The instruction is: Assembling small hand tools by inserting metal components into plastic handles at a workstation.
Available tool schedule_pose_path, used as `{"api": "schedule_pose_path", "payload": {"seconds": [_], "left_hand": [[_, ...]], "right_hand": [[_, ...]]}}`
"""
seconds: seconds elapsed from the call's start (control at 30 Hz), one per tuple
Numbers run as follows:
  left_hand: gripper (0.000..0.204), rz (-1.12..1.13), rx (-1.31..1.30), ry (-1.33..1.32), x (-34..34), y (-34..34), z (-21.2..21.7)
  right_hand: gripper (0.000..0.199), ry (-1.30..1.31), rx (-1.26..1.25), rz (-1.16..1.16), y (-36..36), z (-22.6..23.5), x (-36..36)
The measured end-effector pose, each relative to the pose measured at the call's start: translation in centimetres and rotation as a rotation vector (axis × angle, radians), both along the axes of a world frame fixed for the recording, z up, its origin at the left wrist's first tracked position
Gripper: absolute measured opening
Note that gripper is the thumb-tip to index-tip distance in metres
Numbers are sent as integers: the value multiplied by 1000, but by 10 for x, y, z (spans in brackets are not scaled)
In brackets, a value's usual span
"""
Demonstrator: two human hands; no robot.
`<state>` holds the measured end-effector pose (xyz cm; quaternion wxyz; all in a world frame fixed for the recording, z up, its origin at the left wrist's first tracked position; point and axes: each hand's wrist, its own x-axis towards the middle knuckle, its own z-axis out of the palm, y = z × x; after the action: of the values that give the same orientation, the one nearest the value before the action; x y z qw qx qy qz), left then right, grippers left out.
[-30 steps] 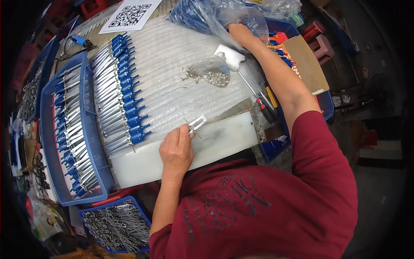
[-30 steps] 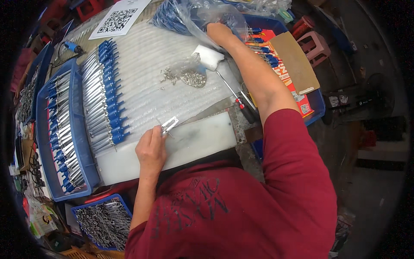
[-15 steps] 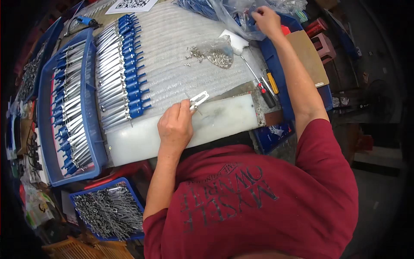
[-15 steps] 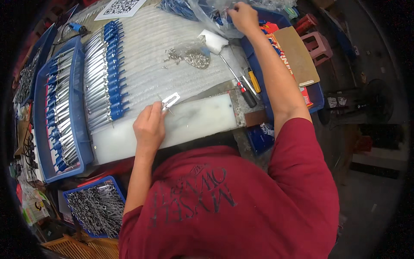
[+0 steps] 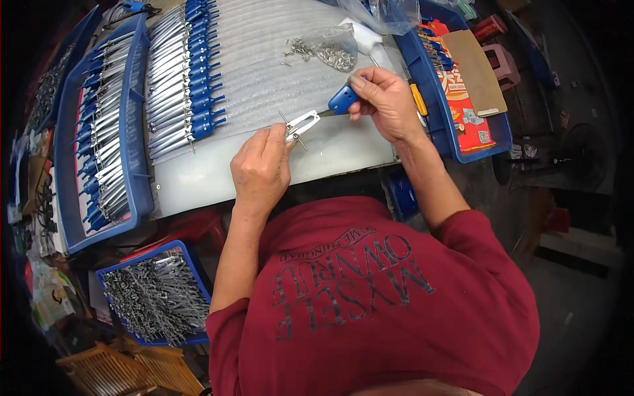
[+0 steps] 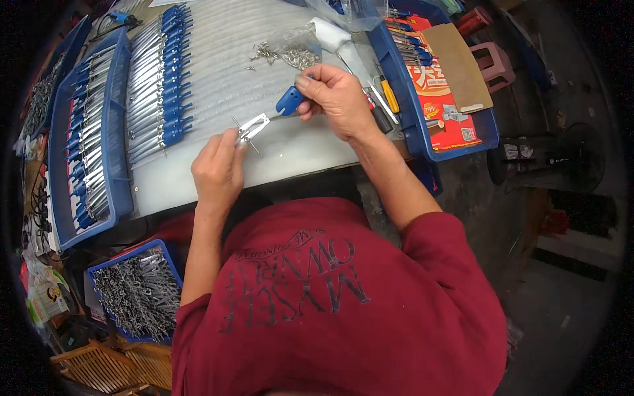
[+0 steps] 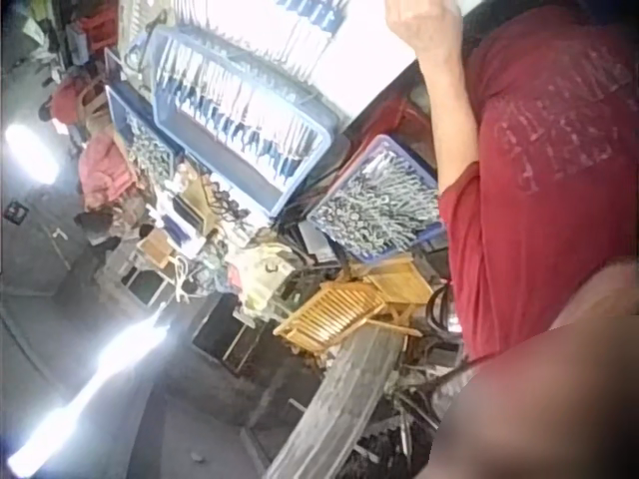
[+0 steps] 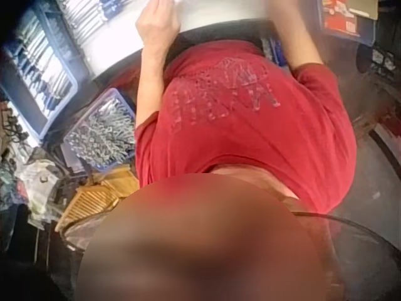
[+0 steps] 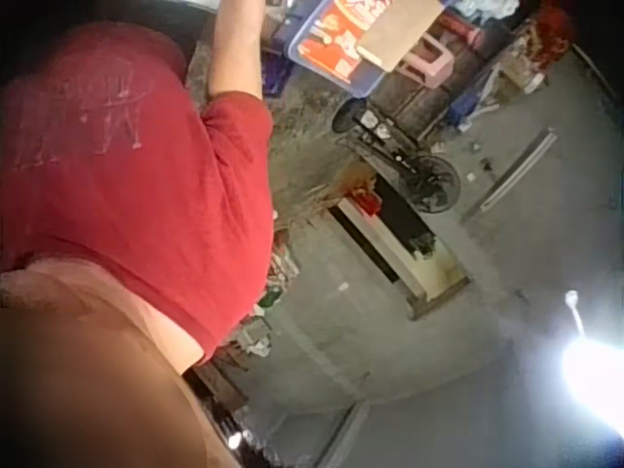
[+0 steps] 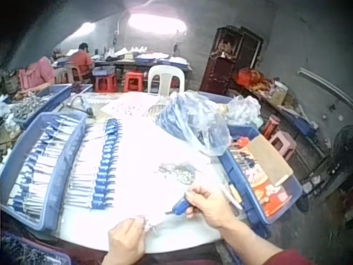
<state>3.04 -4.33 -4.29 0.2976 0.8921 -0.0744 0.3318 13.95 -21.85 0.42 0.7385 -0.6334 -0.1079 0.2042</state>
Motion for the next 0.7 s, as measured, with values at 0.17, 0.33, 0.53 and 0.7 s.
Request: {"api": "schedule_pose_path", "payload": {"seconds": [0.17, 0.33, 0.53, 0.7], "left_hand": [[27, 5, 3, 45, -12, -7, 3], [27, 10, 20, 79, -17, -10, 4], [26, 10, 32, 86, -21, -13, 5], [25, 18, 30, 75, -23, -15, 3]], "right_hand": [[15, 53, 35, 0, -1, -8, -13], [16, 87, 55, -9, -2, -12, -20], [16, 107, 67, -8, -3, -16, -26], [15, 155, 103, -5, -1, -22, -32]]}}
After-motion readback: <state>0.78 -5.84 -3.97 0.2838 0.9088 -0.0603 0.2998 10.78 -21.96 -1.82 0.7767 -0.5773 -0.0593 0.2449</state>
